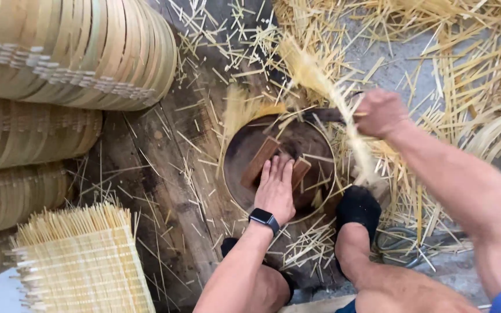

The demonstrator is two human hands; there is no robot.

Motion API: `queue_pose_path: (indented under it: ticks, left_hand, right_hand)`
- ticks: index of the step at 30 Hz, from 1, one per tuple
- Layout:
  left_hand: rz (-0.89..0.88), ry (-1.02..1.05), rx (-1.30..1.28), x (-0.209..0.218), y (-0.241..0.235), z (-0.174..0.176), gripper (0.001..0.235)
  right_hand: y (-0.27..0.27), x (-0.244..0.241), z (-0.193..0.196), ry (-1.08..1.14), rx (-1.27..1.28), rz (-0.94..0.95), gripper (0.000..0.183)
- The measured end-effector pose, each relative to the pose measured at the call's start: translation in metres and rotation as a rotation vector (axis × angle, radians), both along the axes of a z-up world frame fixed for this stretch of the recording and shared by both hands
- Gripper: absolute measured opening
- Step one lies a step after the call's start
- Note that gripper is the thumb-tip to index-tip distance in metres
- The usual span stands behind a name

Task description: Assembling and trimming the base of a bamboo steamer basket using a ring and a woven mat.

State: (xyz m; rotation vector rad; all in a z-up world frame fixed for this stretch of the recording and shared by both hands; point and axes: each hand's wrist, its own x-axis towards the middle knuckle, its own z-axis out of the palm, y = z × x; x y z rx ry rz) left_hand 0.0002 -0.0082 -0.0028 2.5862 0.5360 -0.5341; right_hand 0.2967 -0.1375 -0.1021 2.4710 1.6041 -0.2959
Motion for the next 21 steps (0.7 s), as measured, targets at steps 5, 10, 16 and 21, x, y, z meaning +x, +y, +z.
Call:
queue_pose_path:
  ticks: [5,10,16,21]
  left_hand:
    - [0.212,-0.104,-0.165,-0.007,-0.007,-0.013,0.088]
    - [0.196,-0.068,-0.161,-0.009,-0.005,-0.022,0.084]
    - [0.069,0.116,-0.144,-0.003,0.010,0.008,0.075]
    - [0.099,0.035,-0.183,-0.001,0.007,0.002,0.077]
  right_hand:
    - [-0.040,0.017,-0.051,0.006,-0.120,0.013,0.024]
    - [0.029,-0.032,0.009,-0.345,0.255,0.158,0.037]
    - [-0.025,0.001,-0.022,0.001,0.250,0.015,0.020]
    - [-0.014,-0.013,-0.039,-0.141,0.388,0.058,0.024]
